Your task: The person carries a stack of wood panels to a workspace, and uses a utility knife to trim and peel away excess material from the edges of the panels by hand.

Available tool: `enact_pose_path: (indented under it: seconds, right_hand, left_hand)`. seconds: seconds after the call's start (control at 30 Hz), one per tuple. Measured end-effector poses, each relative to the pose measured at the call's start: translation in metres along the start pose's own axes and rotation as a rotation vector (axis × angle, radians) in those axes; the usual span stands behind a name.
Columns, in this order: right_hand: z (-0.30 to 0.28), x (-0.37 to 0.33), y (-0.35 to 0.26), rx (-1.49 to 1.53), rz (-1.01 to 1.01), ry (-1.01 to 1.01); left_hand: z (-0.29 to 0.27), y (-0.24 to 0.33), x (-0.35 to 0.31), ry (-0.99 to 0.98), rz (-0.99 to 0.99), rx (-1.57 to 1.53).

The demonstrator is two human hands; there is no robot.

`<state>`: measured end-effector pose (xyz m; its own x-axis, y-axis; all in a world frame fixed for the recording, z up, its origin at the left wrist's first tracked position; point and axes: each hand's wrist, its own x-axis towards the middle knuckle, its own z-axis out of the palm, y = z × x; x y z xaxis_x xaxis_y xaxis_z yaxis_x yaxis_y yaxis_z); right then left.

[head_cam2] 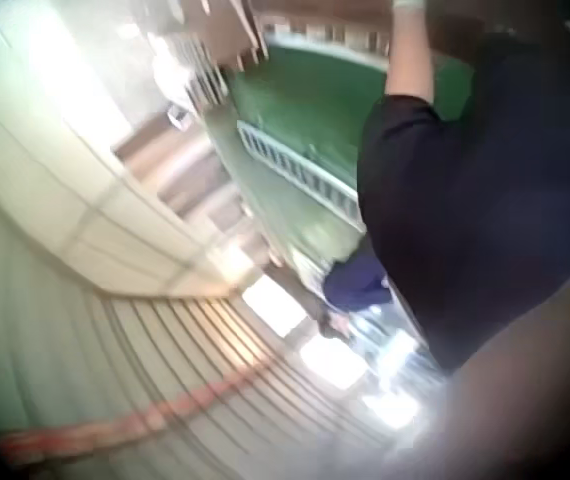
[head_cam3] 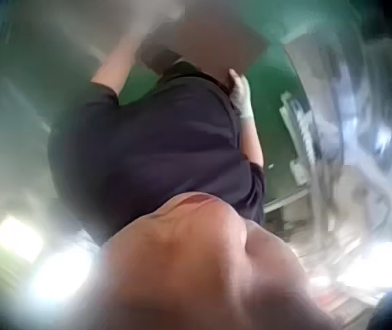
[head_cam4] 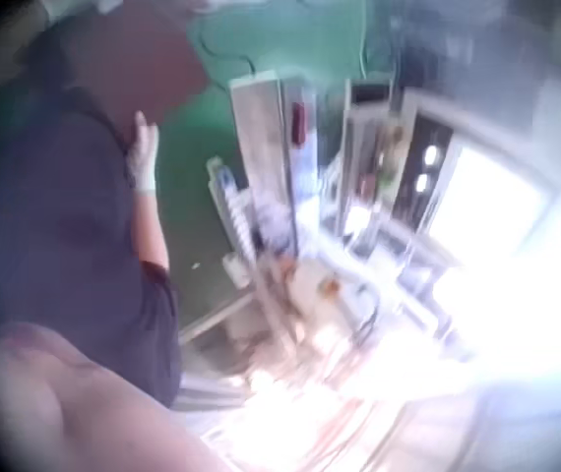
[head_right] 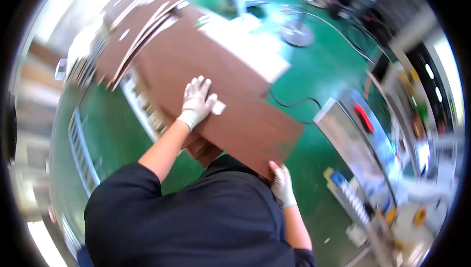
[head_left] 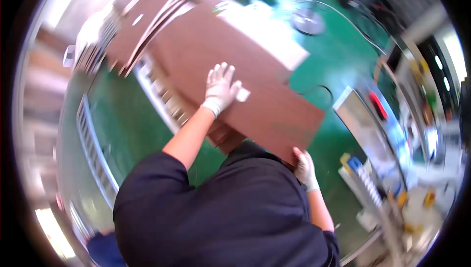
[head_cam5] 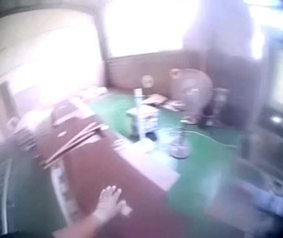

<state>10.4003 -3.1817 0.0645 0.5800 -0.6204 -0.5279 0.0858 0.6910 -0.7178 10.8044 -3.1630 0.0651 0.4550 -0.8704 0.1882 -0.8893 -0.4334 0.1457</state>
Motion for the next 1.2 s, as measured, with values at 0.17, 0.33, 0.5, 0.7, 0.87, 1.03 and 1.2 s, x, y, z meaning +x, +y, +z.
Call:
enact_pose_path:
  seconds: [0.17,0.33,0.5,0.7,0.87,1.03,1.2]
  right_hand:
    - [0.007,0.024,0.018,-0.206,-0.107,-0.031]
    - [0.031,0.016,-0.040,-0.147,-0.167,0.213]
    - [0.034,0.012,-0.073,-0.630,-0.274,0.330]
    - [-0.002,-0.022,-0.055,-0.256,-0.298,0.495]
    - [-0.092,-0.070,-0.065,-0.024,-0.480,0.675]
    - [-0.195,-0.147,-0.069,0.108,-0.526,0.959]
    - [-0.260,-0.194,-0.054,0.143,-0.628,1.130]
  left_hand:
    - [-0.018,-0.194,-0.061,0.032,-0.778,-0.015]
    - [-0.015,-0.191,-0.029,0.146,-0.591,-0.213]
    - [0.004,-0.217,-0.048,0.167,-0.481,-0.213]
    - [-0.027,-0.185,-0.002,0.171,-0.552,-0.434]
    - [-0.040,-0.029,0.047,0.173,-0.247,-0.777]
    - [-0.013,0.108,0.052,-0.144,-0.047,-1.046]
    - [0.044,0.183,0.020,-0.332,-0.057,-1.285]
